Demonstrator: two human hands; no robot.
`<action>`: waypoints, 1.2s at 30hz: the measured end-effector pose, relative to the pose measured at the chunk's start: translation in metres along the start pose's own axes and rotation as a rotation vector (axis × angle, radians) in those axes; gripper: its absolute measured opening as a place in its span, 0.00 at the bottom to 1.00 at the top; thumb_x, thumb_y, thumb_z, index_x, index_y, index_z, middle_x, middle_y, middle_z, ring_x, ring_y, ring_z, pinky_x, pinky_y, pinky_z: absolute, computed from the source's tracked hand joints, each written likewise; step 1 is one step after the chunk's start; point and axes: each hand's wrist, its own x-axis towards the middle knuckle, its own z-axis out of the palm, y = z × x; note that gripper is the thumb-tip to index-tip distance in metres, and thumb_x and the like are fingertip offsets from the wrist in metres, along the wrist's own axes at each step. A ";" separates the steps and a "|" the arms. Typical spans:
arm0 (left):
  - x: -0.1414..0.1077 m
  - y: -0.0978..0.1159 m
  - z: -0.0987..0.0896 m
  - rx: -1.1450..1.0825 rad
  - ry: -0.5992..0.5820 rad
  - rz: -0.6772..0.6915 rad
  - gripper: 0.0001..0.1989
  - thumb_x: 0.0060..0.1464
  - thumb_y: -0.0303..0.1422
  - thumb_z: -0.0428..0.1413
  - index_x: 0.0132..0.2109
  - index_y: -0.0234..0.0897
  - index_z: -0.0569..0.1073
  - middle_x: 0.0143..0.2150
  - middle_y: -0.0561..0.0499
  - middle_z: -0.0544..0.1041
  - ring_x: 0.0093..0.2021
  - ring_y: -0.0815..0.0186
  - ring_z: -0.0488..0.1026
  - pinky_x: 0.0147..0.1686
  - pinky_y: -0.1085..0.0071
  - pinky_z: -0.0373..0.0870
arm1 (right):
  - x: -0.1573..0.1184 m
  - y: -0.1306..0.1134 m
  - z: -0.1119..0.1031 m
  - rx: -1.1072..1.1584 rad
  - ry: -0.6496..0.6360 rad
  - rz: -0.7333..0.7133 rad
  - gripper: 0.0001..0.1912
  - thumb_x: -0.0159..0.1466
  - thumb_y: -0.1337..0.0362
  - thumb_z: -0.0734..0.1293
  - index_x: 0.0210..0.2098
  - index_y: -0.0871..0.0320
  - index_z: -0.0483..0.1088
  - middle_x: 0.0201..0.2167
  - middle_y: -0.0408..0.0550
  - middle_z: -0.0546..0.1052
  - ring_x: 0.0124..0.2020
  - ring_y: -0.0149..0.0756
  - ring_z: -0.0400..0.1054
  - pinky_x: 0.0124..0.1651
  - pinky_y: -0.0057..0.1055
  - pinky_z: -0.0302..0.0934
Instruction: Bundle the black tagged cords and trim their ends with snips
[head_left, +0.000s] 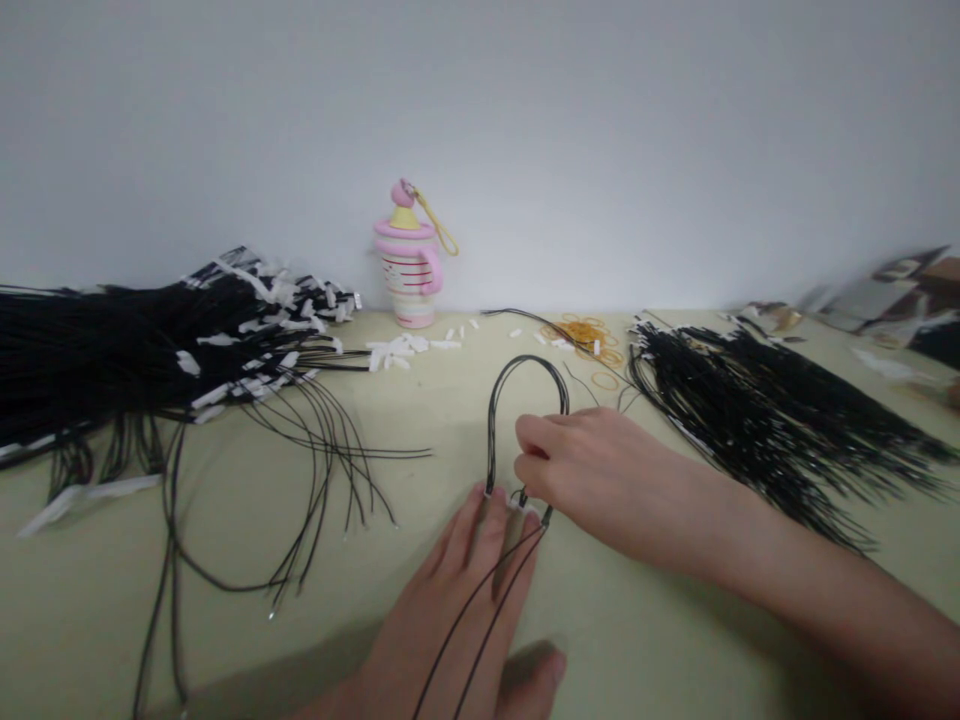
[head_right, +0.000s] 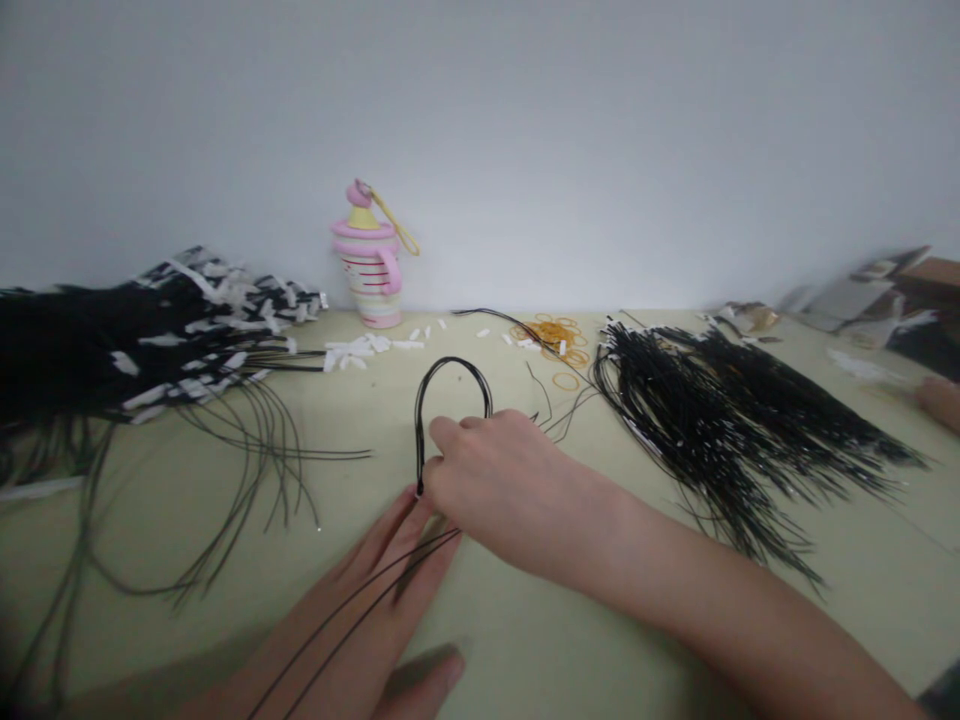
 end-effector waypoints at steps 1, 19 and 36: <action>0.000 0.000 0.000 -0.014 -0.012 -0.003 0.38 0.49 0.47 0.54 0.61 0.26 0.61 0.61 0.28 0.61 0.62 0.42 0.57 0.53 0.52 0.67 | 0.000 0.000 0.000 0.004 -0.001 -0.004 0.06 0.60 0.73 0.64 0.29 0.59 0.70 0.31 0.45 0.70 0.25 0.33 0.65 0.22 0.29 0.44; 0.000 0.000 -0.008 0.062 0.063 0.027 0.36 0.49 0.48 0.53 0.59 0.25 0.62 0.60 0.26 0.62 0.59 0.41 0.61 0.48 0.54 0.71 | 0.008 0.003 0.022 0.139 0.001 -0.029 0.05 0.66 0.67 0.59 0.34 0.60 0.64 0.27 0.44 0.75 0.25 0.31 0.67 0.25 0.28 0.43; 0.009 0.002 -0.016 0.008 -0.057 -0.006 0.37 0.50 0.46 0.54 0.61 0.26 0.62 0.61 0.27 0.60 0.61 0.41 0.57 0.52 0.53 0.66 | 0.011 -0.004 0.026 0.229 -0.016 0.025 0.04 0.65 0.67 0.59 0.36 0.63 0.62 0.22 0.46 0.71 0.21 0.32 0.66 0.21 0.26 0.39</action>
